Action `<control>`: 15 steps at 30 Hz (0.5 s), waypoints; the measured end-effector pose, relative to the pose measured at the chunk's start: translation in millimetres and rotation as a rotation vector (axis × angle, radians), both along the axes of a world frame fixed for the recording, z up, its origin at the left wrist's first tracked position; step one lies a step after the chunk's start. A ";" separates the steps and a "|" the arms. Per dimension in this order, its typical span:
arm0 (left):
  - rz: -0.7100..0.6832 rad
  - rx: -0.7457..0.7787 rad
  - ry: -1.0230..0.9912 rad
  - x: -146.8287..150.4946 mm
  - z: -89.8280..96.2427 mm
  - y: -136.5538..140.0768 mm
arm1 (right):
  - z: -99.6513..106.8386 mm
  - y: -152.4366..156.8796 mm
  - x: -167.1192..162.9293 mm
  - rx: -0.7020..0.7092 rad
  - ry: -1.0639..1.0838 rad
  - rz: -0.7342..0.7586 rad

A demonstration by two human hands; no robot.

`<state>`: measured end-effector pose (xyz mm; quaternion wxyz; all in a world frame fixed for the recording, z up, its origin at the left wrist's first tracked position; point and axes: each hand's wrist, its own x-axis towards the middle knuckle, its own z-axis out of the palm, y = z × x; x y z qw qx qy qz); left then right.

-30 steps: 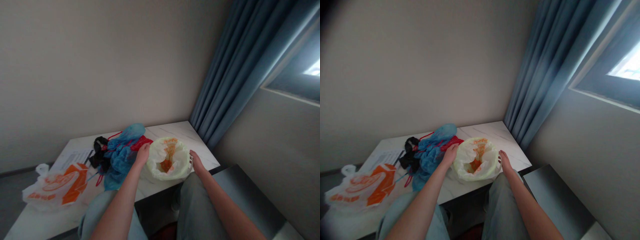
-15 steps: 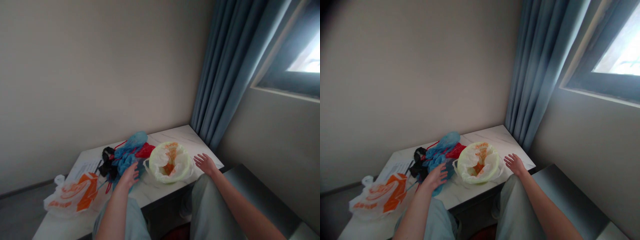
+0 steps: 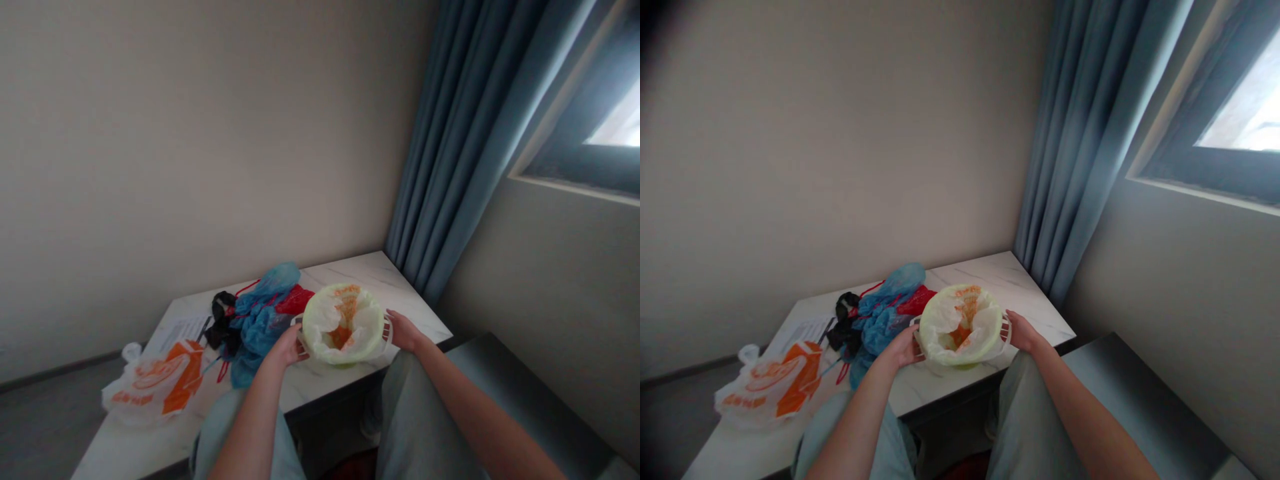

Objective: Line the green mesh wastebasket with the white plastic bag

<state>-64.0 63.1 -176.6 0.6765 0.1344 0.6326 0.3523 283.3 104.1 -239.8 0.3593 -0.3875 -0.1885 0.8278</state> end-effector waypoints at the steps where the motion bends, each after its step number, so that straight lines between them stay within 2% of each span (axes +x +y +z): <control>1: 0.005 0.004 0.008 1.0 -1.3 1.1 | 0.0 -0.1 0.0 0.002 0.002 -0.007; 10: 0.073 0.043 -0.014 -0.2 -4.0 4.2 | 5.8 -2.7 5.4 -0.006 0.083 -0.089; 15: 0.084 0.071 -0.135 -1.5 -6.5 7.2 | 4.6 -2.4 5.3 0.013 0.062 -0.089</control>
